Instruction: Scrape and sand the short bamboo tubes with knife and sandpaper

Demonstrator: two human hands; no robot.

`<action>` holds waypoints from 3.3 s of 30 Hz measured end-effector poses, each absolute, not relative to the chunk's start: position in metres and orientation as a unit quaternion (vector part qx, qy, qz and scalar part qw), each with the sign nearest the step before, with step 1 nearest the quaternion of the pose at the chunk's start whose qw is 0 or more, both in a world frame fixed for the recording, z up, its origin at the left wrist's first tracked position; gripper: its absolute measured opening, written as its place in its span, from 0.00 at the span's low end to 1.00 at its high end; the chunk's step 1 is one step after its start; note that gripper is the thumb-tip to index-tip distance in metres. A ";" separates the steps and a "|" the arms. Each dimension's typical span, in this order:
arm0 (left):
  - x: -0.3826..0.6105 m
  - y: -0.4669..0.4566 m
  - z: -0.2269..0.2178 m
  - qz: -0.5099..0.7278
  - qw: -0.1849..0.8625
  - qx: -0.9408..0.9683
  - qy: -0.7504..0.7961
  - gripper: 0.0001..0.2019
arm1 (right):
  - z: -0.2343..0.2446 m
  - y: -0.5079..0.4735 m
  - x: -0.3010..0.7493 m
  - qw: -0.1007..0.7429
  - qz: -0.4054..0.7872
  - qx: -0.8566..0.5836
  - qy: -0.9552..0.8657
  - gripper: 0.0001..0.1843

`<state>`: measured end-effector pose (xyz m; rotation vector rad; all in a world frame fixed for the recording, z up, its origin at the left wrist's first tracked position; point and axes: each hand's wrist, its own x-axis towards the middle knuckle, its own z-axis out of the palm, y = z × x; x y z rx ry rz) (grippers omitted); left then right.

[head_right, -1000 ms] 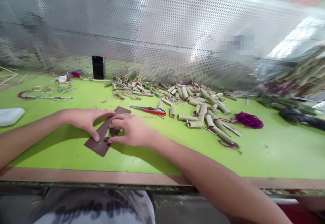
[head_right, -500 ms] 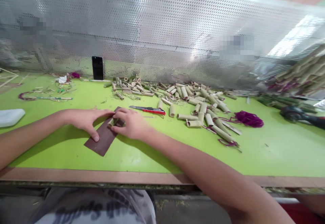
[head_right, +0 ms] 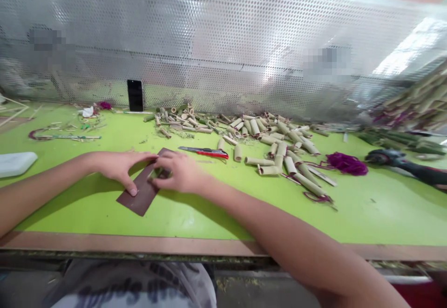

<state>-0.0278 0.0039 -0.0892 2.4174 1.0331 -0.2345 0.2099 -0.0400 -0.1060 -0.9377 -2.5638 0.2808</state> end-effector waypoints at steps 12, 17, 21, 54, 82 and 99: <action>-0.028 0.004 -0.089 -0.094 0.253 0.883 0.384 0.64 | -0.103 -0.041 0.211 0.187 0.098 -0.342 -0.916 0.18; -0.027 0.004 -0.088 -0.090 0.253 0.886 0.379 0.64 | -0.099 -0.042 0.210 0.177 0.090 -0.356 -0.913 0.17; -0.027 0.004 -0.089 -0.092 0.250 0.883 0.387 0.65 | -0.099 -0.044 0.209 0.175 0.105 -0.315 -0.927 0.17; -0.027 0.004 -0.089 -0.096 0.249 0.882 0.389 0.65 | -0.096 -0.044 0.211 0.165 0.100 -0.347 -0.918 0.18; -0.027 0.003 -0.089 -0.091 0.249 0.886 0.380 0.65 | -0.091 -0.047 0.210 0.148 0.122 -0.277 -0.942 0.18; -0.028 0.005 -0.092 -0.098 0.255 0.886 0.374 0.66 | -0.094 -0.050 0.208 0.151 0.113 -0.270 -0.944 0.17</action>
